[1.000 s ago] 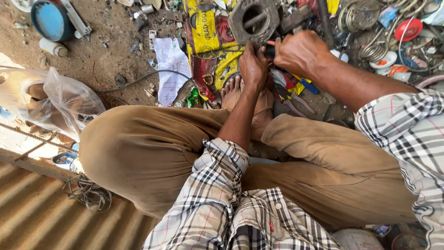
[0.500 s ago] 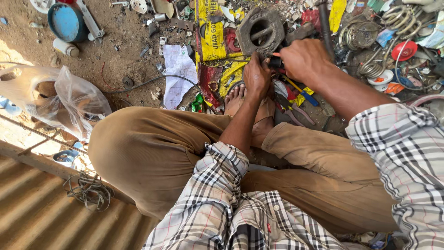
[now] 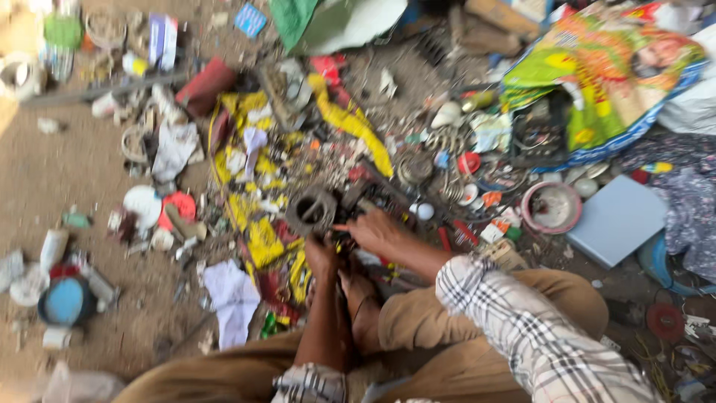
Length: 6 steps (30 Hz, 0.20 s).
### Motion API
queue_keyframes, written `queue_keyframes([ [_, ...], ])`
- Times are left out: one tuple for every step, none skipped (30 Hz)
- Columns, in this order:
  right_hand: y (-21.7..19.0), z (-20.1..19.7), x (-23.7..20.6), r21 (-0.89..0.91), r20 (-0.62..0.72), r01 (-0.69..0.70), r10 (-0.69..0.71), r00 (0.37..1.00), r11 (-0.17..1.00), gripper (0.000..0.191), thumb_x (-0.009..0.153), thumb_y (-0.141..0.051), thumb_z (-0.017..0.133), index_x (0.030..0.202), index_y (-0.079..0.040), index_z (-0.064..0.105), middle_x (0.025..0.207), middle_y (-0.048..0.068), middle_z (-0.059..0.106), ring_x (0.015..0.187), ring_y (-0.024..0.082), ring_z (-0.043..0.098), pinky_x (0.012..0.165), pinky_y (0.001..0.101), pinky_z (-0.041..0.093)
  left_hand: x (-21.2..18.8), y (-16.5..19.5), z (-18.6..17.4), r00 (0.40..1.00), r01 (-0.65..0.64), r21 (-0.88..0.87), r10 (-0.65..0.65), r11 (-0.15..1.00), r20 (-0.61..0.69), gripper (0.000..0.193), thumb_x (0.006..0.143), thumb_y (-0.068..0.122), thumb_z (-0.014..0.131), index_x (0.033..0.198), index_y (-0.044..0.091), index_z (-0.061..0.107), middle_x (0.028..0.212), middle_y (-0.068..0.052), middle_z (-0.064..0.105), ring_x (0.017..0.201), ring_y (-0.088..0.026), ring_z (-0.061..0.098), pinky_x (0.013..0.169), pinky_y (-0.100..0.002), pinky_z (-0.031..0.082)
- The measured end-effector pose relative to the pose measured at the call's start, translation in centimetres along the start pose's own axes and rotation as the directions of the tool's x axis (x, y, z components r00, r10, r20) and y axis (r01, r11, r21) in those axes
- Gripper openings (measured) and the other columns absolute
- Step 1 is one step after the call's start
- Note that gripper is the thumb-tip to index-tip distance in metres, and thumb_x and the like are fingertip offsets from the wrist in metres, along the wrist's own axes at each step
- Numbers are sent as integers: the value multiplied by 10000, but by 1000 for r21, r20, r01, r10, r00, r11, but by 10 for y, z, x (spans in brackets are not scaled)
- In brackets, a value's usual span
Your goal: The person sits on the floor and uses pliers, a yellow screwdriver, and a hammer to work on an electrical component, pulling at wires and striking the item.
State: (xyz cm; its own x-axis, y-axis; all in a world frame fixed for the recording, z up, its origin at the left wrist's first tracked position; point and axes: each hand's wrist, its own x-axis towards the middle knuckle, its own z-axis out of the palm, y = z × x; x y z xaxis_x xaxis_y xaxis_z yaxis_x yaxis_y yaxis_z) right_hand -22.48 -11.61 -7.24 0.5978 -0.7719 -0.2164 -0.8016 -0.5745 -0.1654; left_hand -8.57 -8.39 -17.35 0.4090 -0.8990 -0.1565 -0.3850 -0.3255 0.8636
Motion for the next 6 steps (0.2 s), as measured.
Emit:
queue_keyframes([
  [-1, -4, -8, 116, 35, -120, 117, 993, 986, 213, 902, -193, 644, 1038, -31, 666, 742, 175, 699, 696, 389, 693, 570, 539, 515, 1, 2, -2, 999, 18, -7, -18, 1000, 42, 245, 876, 178, 758, 909, -33, 637, 840, -226, 691, 741, -390, 636, 723, -474, 507],
  [1, -4, -22, 254, -15, -177, 187, 982, 951, 207, 944, -208, 652, 1045, -29, 628, 791, 203, 693, 759, 418, 680, 638, 551, 503, -2, 2, -6, 996, 48, -8, -47, 999, 81, 262, 880, 189, 765, 889, -38, 634, 807, -222, 686, 705, -380, 628, 705, -473, 506],
  [3, -6, -38, 392, -55, -217, 258, 965, 894, 219, 986, -224, 659, 1051, -27, 590, 840, 232, 687, 823, 447, 667, 706, 562, 491, -3, 4, -7, 991, 55, -18, -52, 998, 124, 263, 878, 199, 764, 882, -33, 637, 781, -211, 691, 682, -358, 638, 687, -470, 512],
  [4, -8, -47, 502, -112, -208, 302, 947, 840, 219, 945, -200, 669, 1035, -21, 582, 869, 243, 682, 845, 434, 677, 724, 546, 503, -2, 7, -10, 985, 61, -24, -56, 998, 166, 265, 876, 208, 763, 875, -27, 641, 754, -200, 696, 660, -336, 648, 669, -467, 518],
  [6, -8, -54, 606, -162, -183, 345, 924, 774, 225, 903, -176, 679, 1020, -15, 574, 898, 255, 678, 867, 420, 687, 743, 530, 514, -3, 10, -12, 973, 42, -117, -15, 992, 229, 260, 891, 217, 762, 874, -21, 658, 765, -198, 701, 660, -310, 653, 670, -456, 527],
  [7, -8, -60, 699, -209, -142, 389, 897, 701, 236, 862, -153, 689, 1004, -9, 566, 927, 266, 673, 888, 407, 697, 761, 514, 525, -2, 16, -9, 957, 28, -208, 34, 978, 289, 258, 905, 226, 761, 872, -15, 676, 777, -196, 707, 661, -284, 657, 670, -446, 536],
])
